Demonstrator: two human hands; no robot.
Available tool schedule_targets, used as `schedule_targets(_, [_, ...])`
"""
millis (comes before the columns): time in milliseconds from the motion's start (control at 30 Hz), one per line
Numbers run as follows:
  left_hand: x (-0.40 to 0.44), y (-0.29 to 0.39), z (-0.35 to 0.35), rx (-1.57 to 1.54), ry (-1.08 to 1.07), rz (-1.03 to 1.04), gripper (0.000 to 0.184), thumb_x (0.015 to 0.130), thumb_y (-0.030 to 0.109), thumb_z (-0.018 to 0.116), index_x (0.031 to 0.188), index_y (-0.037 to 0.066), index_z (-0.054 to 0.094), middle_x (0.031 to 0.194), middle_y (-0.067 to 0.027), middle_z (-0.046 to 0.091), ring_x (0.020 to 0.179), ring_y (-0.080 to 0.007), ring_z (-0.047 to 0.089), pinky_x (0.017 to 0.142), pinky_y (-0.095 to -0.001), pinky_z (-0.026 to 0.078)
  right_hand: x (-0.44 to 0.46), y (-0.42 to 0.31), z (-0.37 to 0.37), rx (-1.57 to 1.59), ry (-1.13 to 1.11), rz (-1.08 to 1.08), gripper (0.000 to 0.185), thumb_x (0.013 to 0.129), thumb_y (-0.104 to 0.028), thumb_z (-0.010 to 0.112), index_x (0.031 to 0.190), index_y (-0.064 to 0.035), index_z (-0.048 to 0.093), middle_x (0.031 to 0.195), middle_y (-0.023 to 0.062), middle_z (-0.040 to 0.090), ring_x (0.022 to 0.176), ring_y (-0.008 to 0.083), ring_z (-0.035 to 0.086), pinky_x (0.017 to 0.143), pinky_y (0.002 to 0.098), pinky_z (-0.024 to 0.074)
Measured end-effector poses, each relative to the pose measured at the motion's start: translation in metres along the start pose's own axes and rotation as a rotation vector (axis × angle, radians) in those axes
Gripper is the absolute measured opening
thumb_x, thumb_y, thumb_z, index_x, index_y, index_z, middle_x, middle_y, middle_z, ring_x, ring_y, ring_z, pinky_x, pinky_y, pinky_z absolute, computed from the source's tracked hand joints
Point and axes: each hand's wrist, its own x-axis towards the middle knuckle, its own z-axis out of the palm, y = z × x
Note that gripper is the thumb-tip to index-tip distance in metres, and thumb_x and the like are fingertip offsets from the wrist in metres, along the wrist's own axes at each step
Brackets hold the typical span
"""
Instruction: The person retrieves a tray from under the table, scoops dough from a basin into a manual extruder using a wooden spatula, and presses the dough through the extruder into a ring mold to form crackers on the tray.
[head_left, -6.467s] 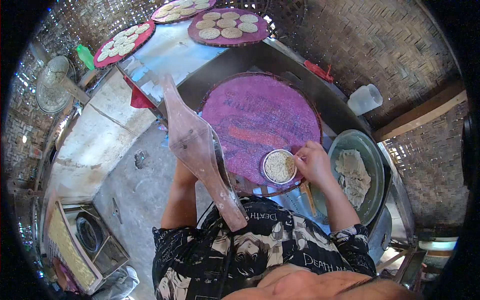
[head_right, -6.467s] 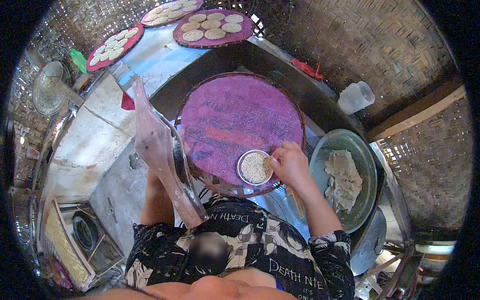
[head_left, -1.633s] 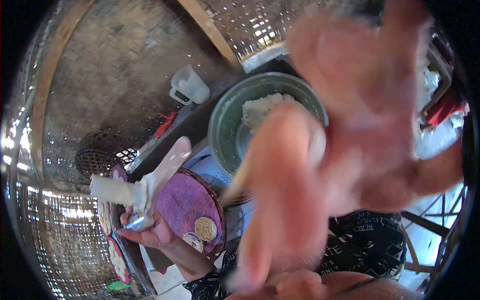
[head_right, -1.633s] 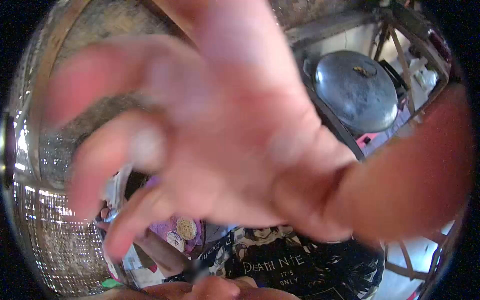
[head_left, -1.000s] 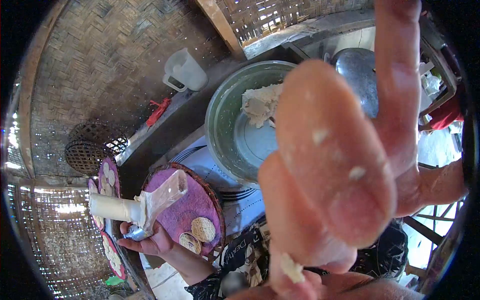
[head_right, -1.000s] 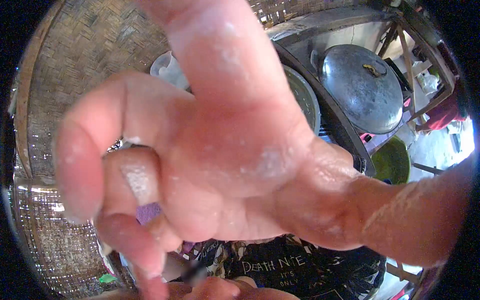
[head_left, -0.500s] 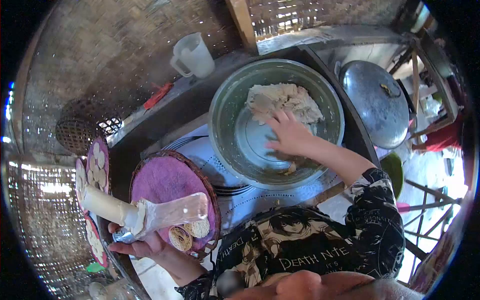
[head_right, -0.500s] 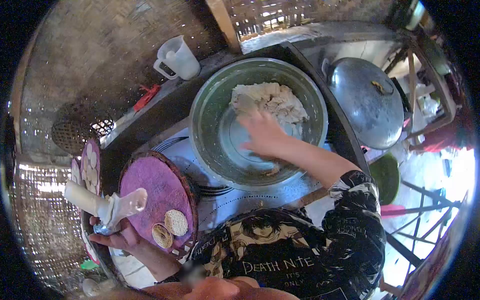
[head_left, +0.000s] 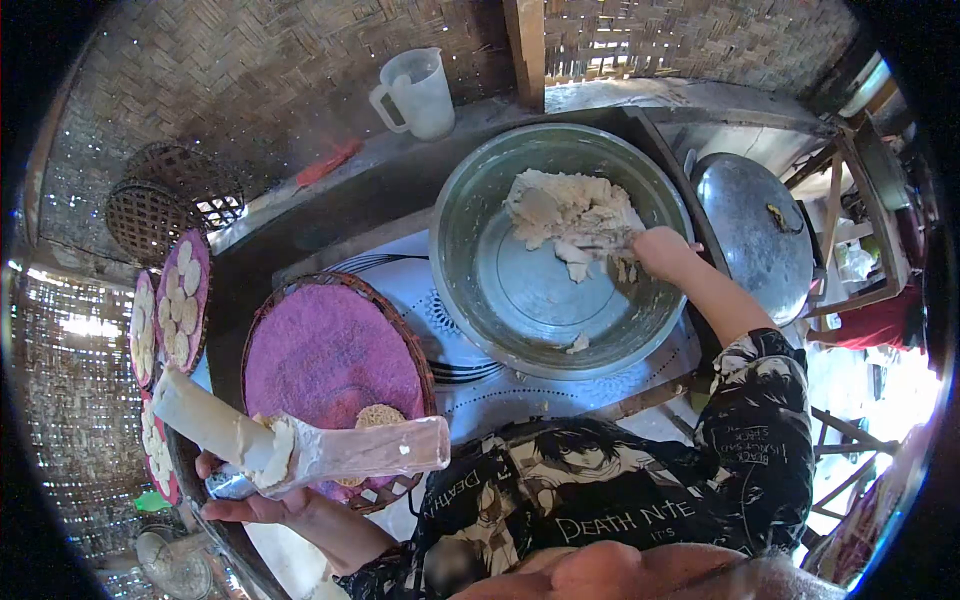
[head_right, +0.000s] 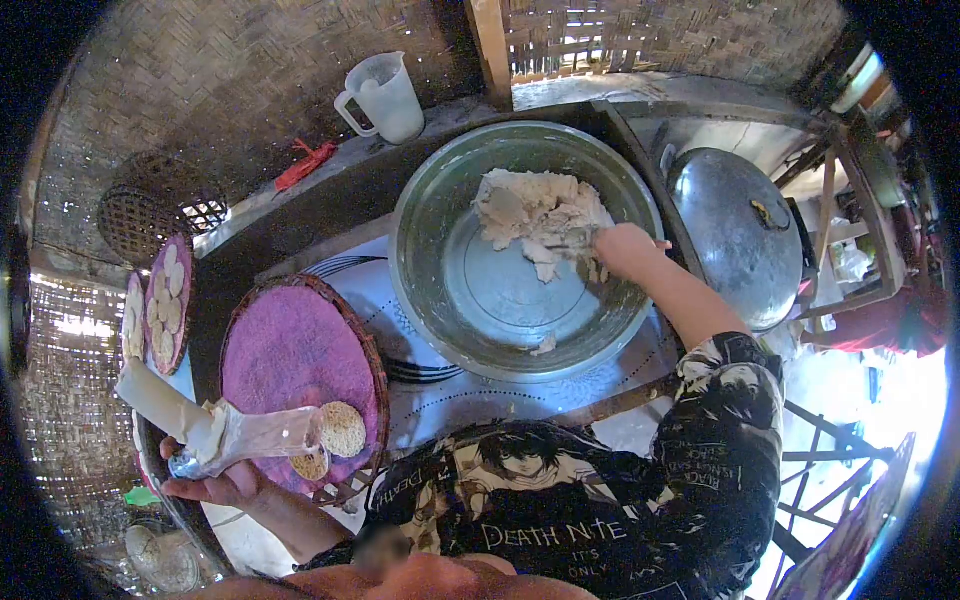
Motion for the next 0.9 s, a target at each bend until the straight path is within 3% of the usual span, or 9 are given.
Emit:
schedule_targets(100, [-0.001, 0.003, -0.002, -0.002, 0.000, 0.007, 0.046, 0.077, 0.047, 0.060, 0.108, 0.014, 0.054, 0.124, -0.0124, 0.048, 0.119, -0.0341, 0.039, 0.100, -0.0555, 0.025, -0.013, 0.004, 0.005, -0.097, -0.044, -0.137, 0.020, 0.064, -0.007, 0.060, 0.082, -0.0005, 0.063, 0.077, 0.0160, 0.064, 0.073, 0.0317, 0.063, 0.062, 0.0402, 0.0507])
schedule_targets(200, [-0.002, 0.004, 0.003, -0.038, 0.002, 0.014, 0.045, 0.077, 0.047, 0.060, 0.107, 0.014, 0.054, 0.123, -0.0123, 0.049, 0.119, -0.0339, 0.039, 0.100, -0.0552, 0.025, -0.042, -0.022, -0.040, -0.084, -0.320, -0.163, 0.020, 0.063, -0.008, 0.057, 0.079, -0.0159, 0.067, 0.072, 0.0112, 0.062, 0.073, 0.0307, 0.062, 0.062, 0.0393, 0.0482])
schedule_targets(300, [-0.003, 0.008, 0.000, -0.063, 0.021, -0.022, 0.044, 0.077, 0.045, 0.062, 0.106, 0.013, 0.055, 0.121, -0.0124, 0.050, 0.119, -0.0336, 0.039, 0.100, -0.0547, 0.024, -0.045, -0.020, -0.044, -0.128, -0.292, -0.112, 0.025, 0.061, -0.008, 0.058, 0.080, -0.0205, 0.068, 0.072, 0.0104, 0.062, 0.071, 0.0306, 0.061, 0.061, 0.0397, 0.0476])
schedule_targets(400, [-0.004, 0.006, -0.001, -0.039, 0.034, -0.018, 0.045, 0.076, 0.045, 0.063, 0.106, 0.013, 0.055, 0.121, -0.0125, 0.050, 0.118, -0.0334, 0.040, 0.100, -0.0541, 0.025, -0.045, -0.019, -0.051, -0.121, -0.234, -0.031, 0.015, 0.059, -0.009, 0.061, 0.073, -0.0090, 0.067, 0.074, 0.0143, 0.064, 0.070, 0.0313, 0.063, 0.059, 0.0408, 0.0483])
schedule_targets(500, [-0.002, 0.004, 0.003, -0.017, 0.030, -0.028, 0.045, 0.076, 0.045, 0.063, 0.107, 0.013, 0.055, 0.122, -0.0125, 0.050, 0.118, -0.0334, 0.041, 0.099, -0.0542, 0.026, -0.044, -0.013, -0.050, -0.196, -0.247, 0.014, 0.016, 0.061, -0.010, 0.060, 0.074, -0.0093, 0.067, 0.074, 0.0149, 0.063, 0.070, 0.0322, 0.062, 0.060, 0.0429, 0.0478])
schedule_targets(700, [-0.003, 0.006, -0.003, -0.041, 0.023, -0.051, 0.045, 0.076, 0.046, 0.063, 0.108, 0.016, 0.055, 0.122, -0.0122, 0.050, 0.117, -0.0346, 0.041, 0.099, -0.0552, 0.026, -0.048, -0.025, -0.056, 0.134, -0.164, -0.021, 0.016, 0.063, -0.013, 0.058, 0.074, -0.0034, 0.066, 0.075, 0.0165, 0.063, 0.072, 0.0332, 0.062, 0.064, 0.0421, 0.0493])
schedule_targets(833, [-0.002, 0.002, -0.006, -0.028, 0.037, -0.069, 0.046, 0.075, 0.045, 0.063, 0.109, 0.016, 0.054, 0.124, -0.0122, 0.049, 0.117, -0.0354, 0.040, 0.099, -0.0554, 0.025, -0.045, -0.046, -0.033, -0.053, -0.304, -0.075, 0.018, 0.061, -0.013, 0.060, 0.074, -0.0023, 0.067, 0.075, 0.0176, 0.063, 0.072, 0.0323, 0.063, 0.066, 0.0426, 0.0500])
schedule_targets(900, [0.000, 0.002, -0.005, -0.008, 0.032, -0.079, 0.046, 0.075, 0.045, 0.063, 0.110, 0.016, 0.054, 0.124, -0.0120, 0.049, 0.117, -0.0353, 0.040, 0.099, -0.0555, 0.025, -0.045, -0.025, -0.030, -0.084, -0.250, -0.076, 0.018, 0.060, -0.013, 0.061, 0.073, -0.0021, 0.067, 0.073, 0.0170, 0.063, 0.071, 0.0310, 0.063, 0.065, 0.0418, 0.0499])
